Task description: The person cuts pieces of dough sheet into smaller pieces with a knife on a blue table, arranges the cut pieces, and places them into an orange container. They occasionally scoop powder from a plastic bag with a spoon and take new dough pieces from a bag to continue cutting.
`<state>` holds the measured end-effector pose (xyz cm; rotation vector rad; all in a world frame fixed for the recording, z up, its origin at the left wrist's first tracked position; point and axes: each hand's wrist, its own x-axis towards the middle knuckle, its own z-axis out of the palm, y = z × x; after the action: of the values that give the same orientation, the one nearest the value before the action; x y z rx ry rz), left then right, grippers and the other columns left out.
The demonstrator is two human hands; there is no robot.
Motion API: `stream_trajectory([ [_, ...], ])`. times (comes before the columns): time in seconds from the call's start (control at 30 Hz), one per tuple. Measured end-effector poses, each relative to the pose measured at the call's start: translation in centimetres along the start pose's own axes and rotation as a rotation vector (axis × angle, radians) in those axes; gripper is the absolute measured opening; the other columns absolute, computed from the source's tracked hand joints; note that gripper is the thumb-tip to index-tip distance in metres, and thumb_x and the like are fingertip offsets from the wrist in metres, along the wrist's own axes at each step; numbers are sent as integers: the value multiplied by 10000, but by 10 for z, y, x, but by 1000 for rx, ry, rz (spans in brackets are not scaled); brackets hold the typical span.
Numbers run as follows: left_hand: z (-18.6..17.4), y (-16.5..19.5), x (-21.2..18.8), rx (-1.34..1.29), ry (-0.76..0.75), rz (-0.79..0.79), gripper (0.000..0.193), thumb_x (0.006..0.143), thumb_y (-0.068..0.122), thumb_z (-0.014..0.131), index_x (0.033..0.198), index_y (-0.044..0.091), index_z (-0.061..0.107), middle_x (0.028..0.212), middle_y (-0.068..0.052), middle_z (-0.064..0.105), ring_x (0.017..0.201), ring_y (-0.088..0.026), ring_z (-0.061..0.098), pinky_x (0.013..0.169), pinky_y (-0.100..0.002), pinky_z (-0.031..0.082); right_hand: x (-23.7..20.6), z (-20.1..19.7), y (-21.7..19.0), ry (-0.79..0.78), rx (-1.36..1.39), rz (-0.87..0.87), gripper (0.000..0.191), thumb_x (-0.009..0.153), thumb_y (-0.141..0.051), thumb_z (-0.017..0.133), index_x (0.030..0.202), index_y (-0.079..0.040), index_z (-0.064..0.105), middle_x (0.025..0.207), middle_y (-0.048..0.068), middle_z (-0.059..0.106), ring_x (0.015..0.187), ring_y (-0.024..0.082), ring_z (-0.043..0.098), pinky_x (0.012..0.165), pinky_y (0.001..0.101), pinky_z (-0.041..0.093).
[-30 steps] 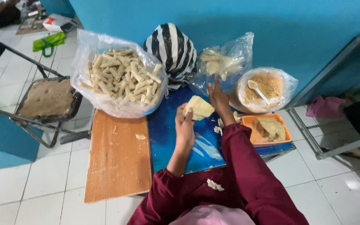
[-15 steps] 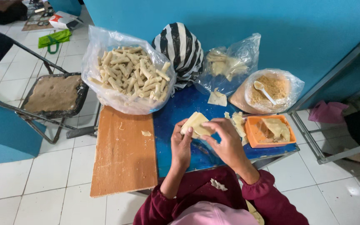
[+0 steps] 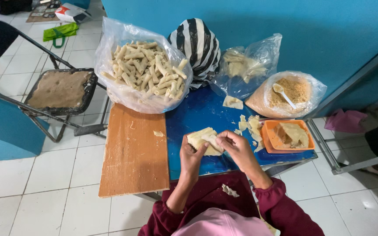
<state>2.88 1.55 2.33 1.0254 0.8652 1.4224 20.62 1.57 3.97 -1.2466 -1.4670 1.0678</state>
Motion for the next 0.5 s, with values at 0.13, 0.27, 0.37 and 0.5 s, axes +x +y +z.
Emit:
stream_trajectory([
  [0.13,-10,3,-8,-70,27,-101,358,949,94,678,1239,-31,509,1093,-145,698,924,-157,684,780,-303,584,21,-14,16,-19,645,290,101,985,-150,658,1028,-64,689,924,16,705,817,114,660,698,260,521],
  [0.27,-18,4,-12,-70,105,-54,360,973,141,642,1263,-7,488,1129,-134,674,960,-150,675,808,-298,601,36,-24,13,200,348,30,88,1025,-119,642,1059,-62,700,973,33,697,899,118,649,784,276,531],
  [0.37,-19,4,-10,-35,160,9,386,996,162,616,1312,11,455,1144,-132,628,972,-162,643,796,-315,593,41,-14,10,255,-398,-342,115,1018,-136,666,1088,-64,720,1033,67,736,897,153,693,785,294,565],
  [0.5,-19,10,-13,106,155,104,487,1023,159,588,1446,46,372,1219,-150,580,1060,-183,584,900,-313,512,33,13,4,104,-921,-720,217,967,-162,644,1156,-59,678,1127,130,761,1001,300,736,862,391,588],
])
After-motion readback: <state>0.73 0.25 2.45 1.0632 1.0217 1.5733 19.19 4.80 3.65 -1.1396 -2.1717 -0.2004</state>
